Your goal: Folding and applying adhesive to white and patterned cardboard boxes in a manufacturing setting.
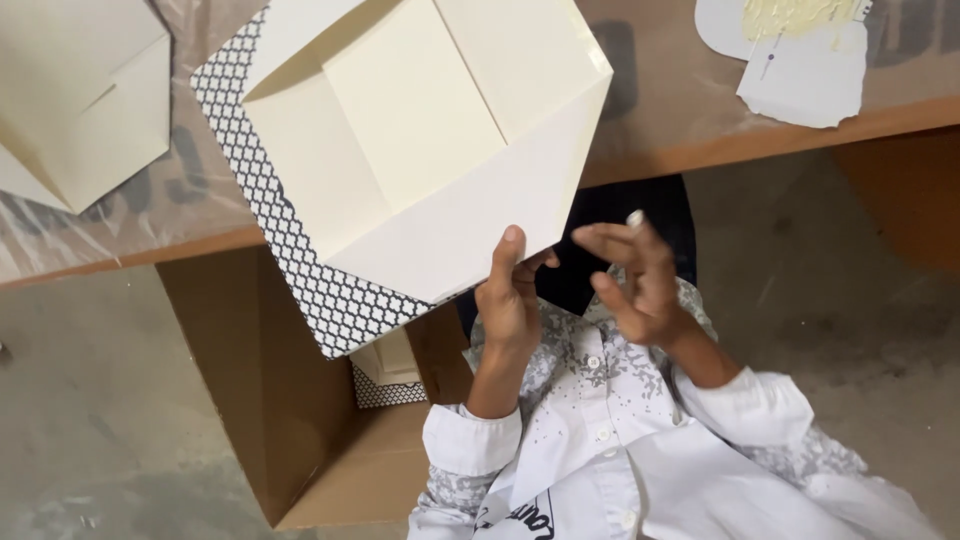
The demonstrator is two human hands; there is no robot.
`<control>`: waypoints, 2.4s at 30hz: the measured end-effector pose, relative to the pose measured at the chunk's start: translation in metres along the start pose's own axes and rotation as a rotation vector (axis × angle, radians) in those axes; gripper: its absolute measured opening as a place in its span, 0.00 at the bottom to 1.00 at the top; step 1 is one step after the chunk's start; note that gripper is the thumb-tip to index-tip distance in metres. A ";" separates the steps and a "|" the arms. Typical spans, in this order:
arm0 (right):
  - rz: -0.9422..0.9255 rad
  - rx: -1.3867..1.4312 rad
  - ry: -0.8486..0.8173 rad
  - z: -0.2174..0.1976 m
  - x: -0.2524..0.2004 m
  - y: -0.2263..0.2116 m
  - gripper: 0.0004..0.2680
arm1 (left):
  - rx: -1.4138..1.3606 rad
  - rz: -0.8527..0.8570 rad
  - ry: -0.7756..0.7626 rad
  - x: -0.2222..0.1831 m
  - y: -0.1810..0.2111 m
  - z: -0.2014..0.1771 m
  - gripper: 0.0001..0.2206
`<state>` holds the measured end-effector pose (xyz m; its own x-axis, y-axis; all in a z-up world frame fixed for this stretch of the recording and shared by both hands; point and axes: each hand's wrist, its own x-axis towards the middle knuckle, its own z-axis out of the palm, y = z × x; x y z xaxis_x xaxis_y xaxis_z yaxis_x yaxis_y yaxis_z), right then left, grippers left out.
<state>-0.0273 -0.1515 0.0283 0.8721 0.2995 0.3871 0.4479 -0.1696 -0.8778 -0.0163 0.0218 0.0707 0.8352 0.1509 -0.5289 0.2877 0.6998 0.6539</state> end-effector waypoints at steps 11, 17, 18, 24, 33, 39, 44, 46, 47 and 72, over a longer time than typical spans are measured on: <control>0.429 0.836 0.469 -0.061 0.031 -0.025 0.32 | 0.233 -0.386 -0.508 0.022 -0.030 0.033 0.26; 0.535 -0.406 0.508 -0.125 0.033 0.028 0.20 | 0.922 0.211 -0.452 0.021 0.011 0.040 0.16; 0.469 -0.751 0.377 -0.136 0.035 0.038 0.17 | 1.086 0.482 -0.302 0.024 0.024 0.042 0.15; 0.343 -1.131 0.185 -0.164 0.060 0.092 0.16 | 1.540 0.681 -0.055 0.075 0.073 0.033 0.22; 0.332 -1.132 0.133 -0.168 0.101 0.082 0.17 | 1.384 0.221 -0.059 0.090 0.067 0.024 0.14; 0.216 -1.225 0.124 -0.169 0.089 0.104 0.17 | 1.137 0.228 -0.095 0.093 0.051 0.021 0.12; 0.149 -1.277 0.161 -0.170 0.082 0.110 0.12 | 0.851 0.343 -0.166 0.123 0.015 0.004 0.11; 0.162 -1.201 0.167 -0.172 0.081 0.109 0.10 | 0.789 0.391 -0.170 0.129 0.008 0.010 0.11; 0.139 -1.227 0.164 -0.174 0.081 0.107 0.11 | 0.775 0.439 -0.208 0.132 0.005 0.012 0.11; 0.430 0.284 0.296 -0.029 0.045 0.024 0.19 | 0.499 0.141 -0.218 0.082 0.002 0.045 0.10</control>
<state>0.0284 -0.1693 0.0331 0.9997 -0.0217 0.0065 0.0076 0.0520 -0.9986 0.0737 0.0039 0.0534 0.9439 0.0343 -0.3284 0.3088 0.2596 0.9150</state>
